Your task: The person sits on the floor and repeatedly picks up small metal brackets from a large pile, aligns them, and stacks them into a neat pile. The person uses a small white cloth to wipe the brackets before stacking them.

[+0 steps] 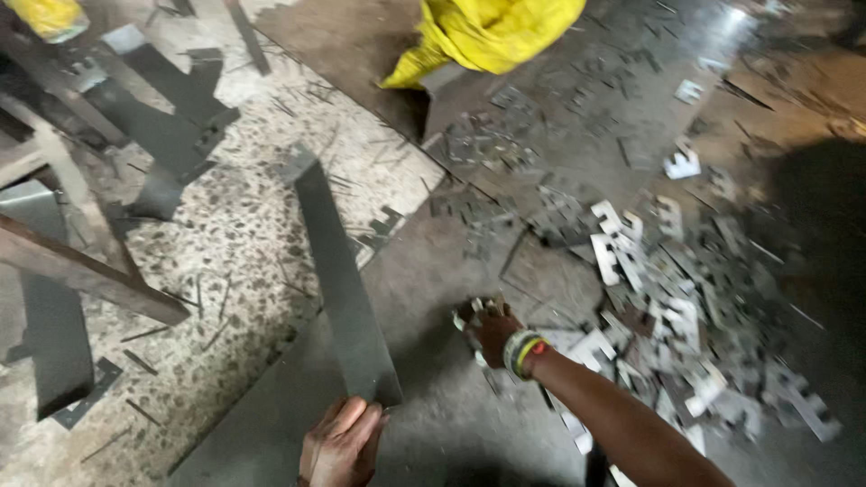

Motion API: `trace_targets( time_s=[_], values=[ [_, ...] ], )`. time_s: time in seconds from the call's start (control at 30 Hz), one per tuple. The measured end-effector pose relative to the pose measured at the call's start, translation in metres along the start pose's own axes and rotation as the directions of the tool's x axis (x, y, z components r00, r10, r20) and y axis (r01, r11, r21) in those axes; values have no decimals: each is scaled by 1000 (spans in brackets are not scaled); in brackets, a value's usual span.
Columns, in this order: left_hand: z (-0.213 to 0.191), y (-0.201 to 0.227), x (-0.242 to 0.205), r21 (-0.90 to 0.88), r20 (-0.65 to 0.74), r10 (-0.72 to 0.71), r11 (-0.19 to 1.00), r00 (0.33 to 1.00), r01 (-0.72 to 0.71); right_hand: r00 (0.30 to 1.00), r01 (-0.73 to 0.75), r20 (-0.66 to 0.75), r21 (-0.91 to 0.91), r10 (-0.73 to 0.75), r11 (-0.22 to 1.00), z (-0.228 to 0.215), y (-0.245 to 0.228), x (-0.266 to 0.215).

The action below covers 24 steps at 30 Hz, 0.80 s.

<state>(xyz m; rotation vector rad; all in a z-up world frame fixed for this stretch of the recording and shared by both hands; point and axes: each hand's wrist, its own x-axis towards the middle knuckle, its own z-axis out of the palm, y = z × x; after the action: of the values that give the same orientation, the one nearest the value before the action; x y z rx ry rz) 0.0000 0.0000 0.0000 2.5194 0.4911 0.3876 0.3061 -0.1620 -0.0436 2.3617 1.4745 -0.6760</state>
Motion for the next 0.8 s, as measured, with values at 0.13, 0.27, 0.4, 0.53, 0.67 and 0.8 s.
trace_targets(
  time_s=[0.13, 0.27, 0.4, 0.53, 0.67, 0.8],
  values=[
    [26, 18, -38, 5, 56, 206, 978, 977, -206, 999, 52, -11, -85, -53, 995, 87, 25, -63],
    [90, -6, -76, 38, 245, 375, 918, 894, -396, 984, -176, 13, 139, 176, 975, 139, 81, -135],
    [180, -45, -126, 70, 564, 478, 785, 673, -615, 775, -390, -314, 445, 548, 806, 178, 173, -227],
    [202, -60, -143, -1, 528, 626, 676, 574, -737, 619, -593, -151, 553, 771, 585, 205, 175, -314],
    [162, -11, -123, 143, 763, 302, 783, 571, -606, 777, -428, -209, 516, 593, 742, 213, 112, -333],
    [106, 74, -75, 176, 907, 83, 814, 412, -553, 798, -410, -256, 434, 546, 802, 195, 51, -331]
  ],
)
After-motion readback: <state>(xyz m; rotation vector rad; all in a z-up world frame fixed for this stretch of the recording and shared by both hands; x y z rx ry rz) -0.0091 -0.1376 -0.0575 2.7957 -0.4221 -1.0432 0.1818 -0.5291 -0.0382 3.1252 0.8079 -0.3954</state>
